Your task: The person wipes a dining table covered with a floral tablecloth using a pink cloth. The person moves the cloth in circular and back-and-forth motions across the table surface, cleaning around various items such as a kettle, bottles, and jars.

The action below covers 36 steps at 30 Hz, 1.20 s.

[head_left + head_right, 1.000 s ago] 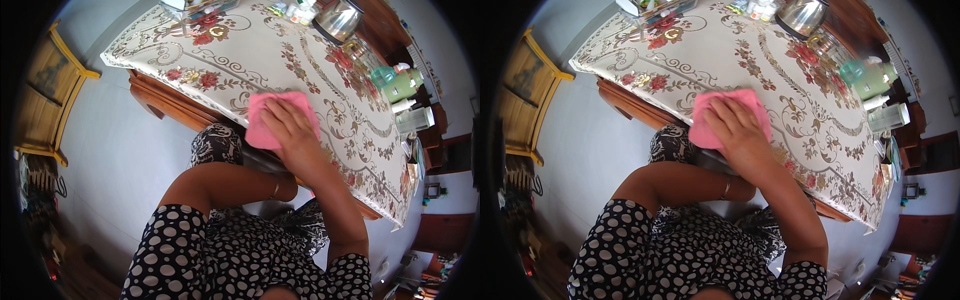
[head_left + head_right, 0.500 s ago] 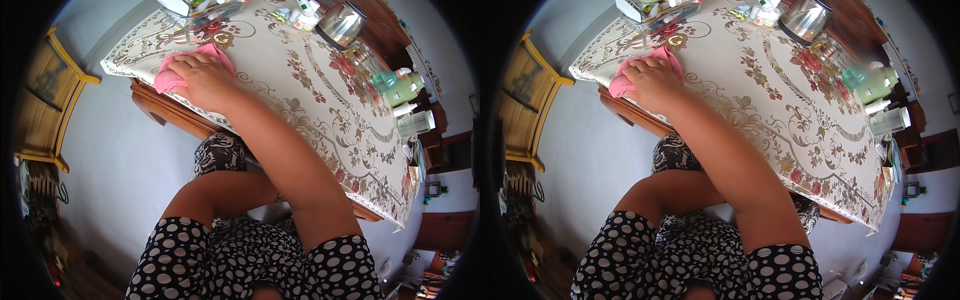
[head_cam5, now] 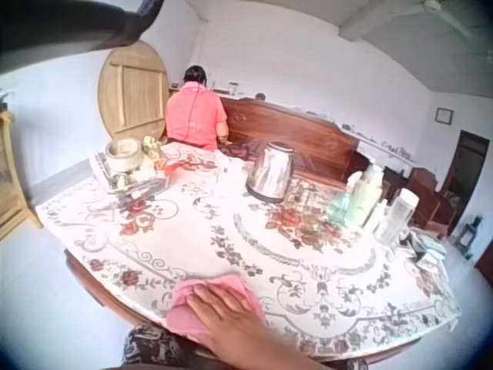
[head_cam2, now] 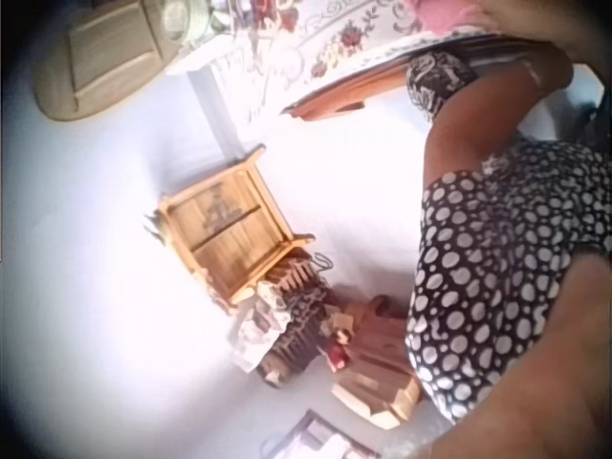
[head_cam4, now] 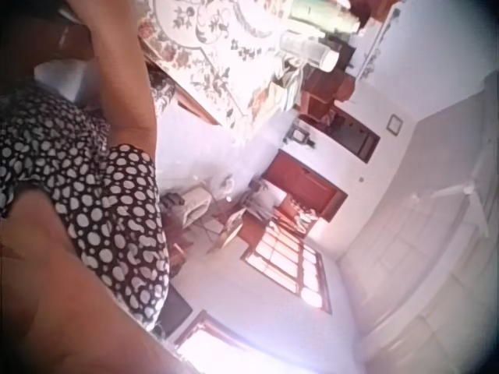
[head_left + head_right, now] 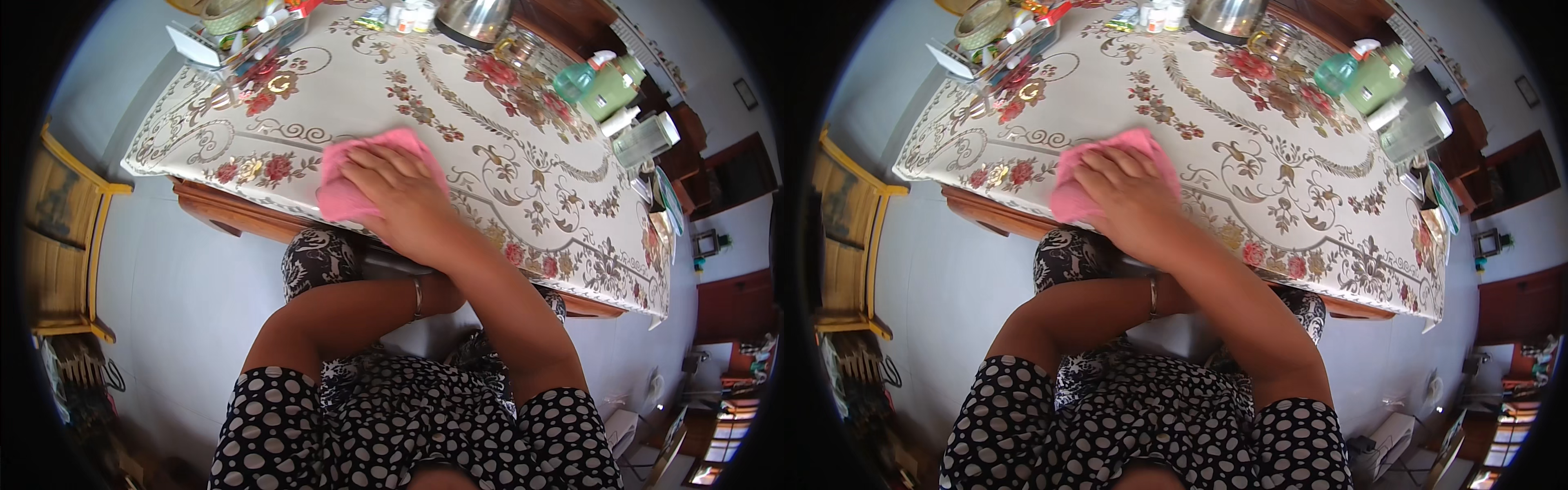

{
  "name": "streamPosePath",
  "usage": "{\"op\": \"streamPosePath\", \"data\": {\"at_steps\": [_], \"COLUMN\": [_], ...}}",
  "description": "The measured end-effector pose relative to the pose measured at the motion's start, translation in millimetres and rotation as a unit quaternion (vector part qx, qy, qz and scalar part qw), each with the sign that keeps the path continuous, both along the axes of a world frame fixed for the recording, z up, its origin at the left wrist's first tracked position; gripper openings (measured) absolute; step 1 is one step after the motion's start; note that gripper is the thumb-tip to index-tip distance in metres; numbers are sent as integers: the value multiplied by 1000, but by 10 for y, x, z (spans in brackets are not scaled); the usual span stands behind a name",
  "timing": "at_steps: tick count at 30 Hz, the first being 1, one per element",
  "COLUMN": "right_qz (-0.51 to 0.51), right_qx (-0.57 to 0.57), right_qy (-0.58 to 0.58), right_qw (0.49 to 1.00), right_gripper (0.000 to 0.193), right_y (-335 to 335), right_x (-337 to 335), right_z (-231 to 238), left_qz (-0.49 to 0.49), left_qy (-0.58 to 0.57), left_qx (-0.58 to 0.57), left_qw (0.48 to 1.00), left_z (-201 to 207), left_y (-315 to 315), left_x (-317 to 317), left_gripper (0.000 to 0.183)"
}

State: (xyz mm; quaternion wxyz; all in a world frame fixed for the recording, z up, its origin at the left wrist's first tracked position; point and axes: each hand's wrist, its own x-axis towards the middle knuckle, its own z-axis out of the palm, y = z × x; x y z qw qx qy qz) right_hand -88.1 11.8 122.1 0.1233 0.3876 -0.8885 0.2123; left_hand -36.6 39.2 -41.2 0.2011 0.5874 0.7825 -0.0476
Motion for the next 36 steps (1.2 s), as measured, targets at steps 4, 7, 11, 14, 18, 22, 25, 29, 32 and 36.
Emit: {"op": "streamPosePath", "data": {"at_steps": [4, 7, 11, 14, 18, 22, 25, 29, 32, 36], "right_qz": [-90, -202, -321, -439, -593, -737, -712, -523, -383, -267], "right_qx": [33, 36, 22, 22, 60, 144, 128, 73, 16, 8], "right_qy": [2, 8, 72, 72, 5, -38, -30, 43, 99, 116], "right_qw": [995, 979, 944, 895, 803, 659, 690, 848, 918, 957], "right_gripper": [60, 56, 44, 45, 45, 56, 55, 42, 41, 43], "right_y": [783, 1440, 2617, 3520, 4711, 4933, 4419, 3528, 2959, 2038], "right_x": [343, 574, 812, 1056, 1370, 1303, 976, 402, 9, -410], "right_z": [86, 95, -41, -107, -147, -258, -189, -133, -263, -228], "left_qz": [-5, -5, -6, -12, 16, 6, -89, -44, -40, -35], "left_qy": [-5, -8, -12, -12, -3, 9, 42, 16, 9, 3], "left_qx": [-30, -49, -69, -82, -48, -69, -150, -104, -91, -70], "left_qw": [1000, 999, 998, 997, 999, 998, 984, 994, 995, 997], "left_z": [41, 75, 188, 234, -694, -881, 165, -218, -201, -192], "left_y": [-82, -130, -161, -159, 94, 215, 6, 31, 0, -9], "left_x": [27, 52, 79, 71, 102, 114, 84, 107, 111, 111], "left_gripper": [22, 22, 23, 23, 23, 23, 23, 23, 22, 22]}}
